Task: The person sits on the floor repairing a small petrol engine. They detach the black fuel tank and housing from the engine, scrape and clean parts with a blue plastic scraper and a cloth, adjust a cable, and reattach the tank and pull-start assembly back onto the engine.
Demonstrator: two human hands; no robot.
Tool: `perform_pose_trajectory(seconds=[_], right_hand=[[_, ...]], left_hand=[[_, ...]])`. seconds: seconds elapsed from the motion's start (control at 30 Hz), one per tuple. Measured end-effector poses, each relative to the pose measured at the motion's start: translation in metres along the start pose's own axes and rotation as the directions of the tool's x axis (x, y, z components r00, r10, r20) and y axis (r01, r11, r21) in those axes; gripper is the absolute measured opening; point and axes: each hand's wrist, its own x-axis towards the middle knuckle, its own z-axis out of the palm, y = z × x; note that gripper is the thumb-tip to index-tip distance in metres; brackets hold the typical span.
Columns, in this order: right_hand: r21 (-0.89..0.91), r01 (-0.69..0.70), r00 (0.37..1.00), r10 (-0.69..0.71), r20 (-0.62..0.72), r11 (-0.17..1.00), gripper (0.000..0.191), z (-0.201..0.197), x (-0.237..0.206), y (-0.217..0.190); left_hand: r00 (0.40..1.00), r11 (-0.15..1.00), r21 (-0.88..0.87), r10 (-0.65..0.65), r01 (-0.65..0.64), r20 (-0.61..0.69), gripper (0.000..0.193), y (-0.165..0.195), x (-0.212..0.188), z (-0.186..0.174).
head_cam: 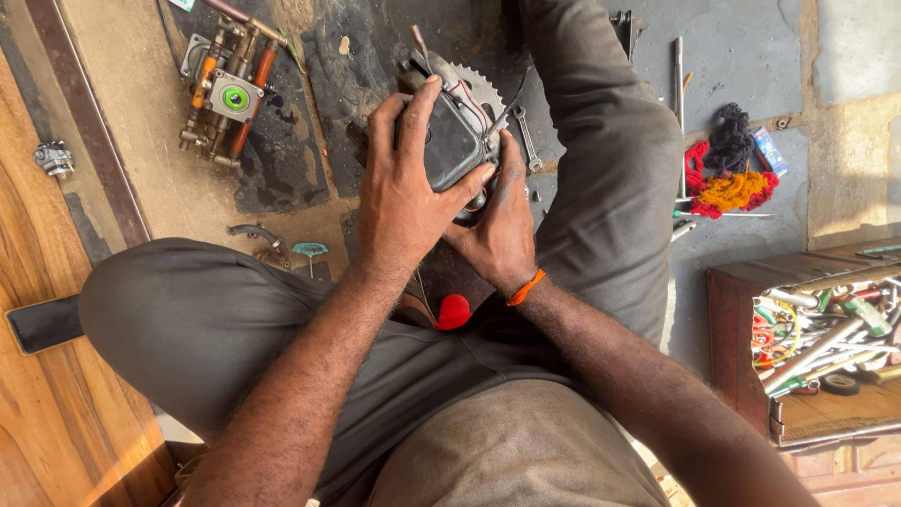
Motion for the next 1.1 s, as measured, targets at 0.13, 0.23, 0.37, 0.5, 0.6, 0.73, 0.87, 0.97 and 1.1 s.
perform_pose_trajectory(seconds=[0.13, 0.23, 0.37, 0.5, 0.6, 0.73, 0.87, 0.97, 1.1], right_hand=[[-0.142, 0.124, 0.989, -0.135, -0.069, 0.982, 0.123, 0.001, 0.001, -0.002], [-0.193, 0.182, 0.976, -0.202, -0.085, 0.964, 0.123, 0.001, 0.002, 0.0], [-0.086, 0.019, 0.999, -0.023, -0.044, 0.996, 0.121, 0.0, 0.003, 0.004], [-0.177, 0.103, 0.992, -0.114, -0.05, 0.979, 0.122, -0.002, 0.004, 0.007], [-0.207, 0.153, 0.984, -0.168, -0.054, 0.966, 0.124, -0.004, 0.005, 0.008], [-0.214, 0.163, 0.985, -0.17, -0.014, 0.963, 0.127, -0.011, 0.007, 0.009], [-0.192, 0.1, 0.995, -0.098, 0.02, 0.976, 0.128, -0.015, 0.008, 0.01], [-0.206, 0.212, 0.976, -0.217, -0.003, 0.955, 0.135, -0.011, 0.008, 0.011], [-0.173, 0.168, 0.984, -0.175, -0.022, 0.97, 0.133, -0.004, 0.008, 0.01]], left_hand=[[1.0, 1.0, -0.013, -0.007, 0.007, 0.003, 0.1, -0.003, 0.0, 0.003], [0.999, 0.999, -0.016, 0.031, -0.031, -0.011, 0.102, -0.007, 0.002, 0.001], [1.0, 0.998, -0.054, -0.011, 0.012, 0.017, 0.107, -0.013, 0.004, -0.008], [0.999, 1.0, 0.001, -0.019, 0.019, 0.028, 0.114, -0.014, 0.007, -0.016], [0.998, 1.0, 0.004, 0.011, -0.011, 0.069, 0.123, -0.012, 0.008, -0.018], [0.98, 0.992, 0.091, -0.097, 0.082, 0.176, 0.116, -0.01, 0.011, -0.017], [0.984, 0.994, 0.094, -0.078, 0.064, 0.161, 0.113, -0.013, 0.011, -0.016], [0.985, 0.993, 0.099, -0.075, 0.059, 0.159, 0.113, -0.014, 0.01, -0.015], [0.989, 0.993, 0.108, -0.054, 0.039, 0.136, 0.111, -0.01, 0.011, -0.017]])
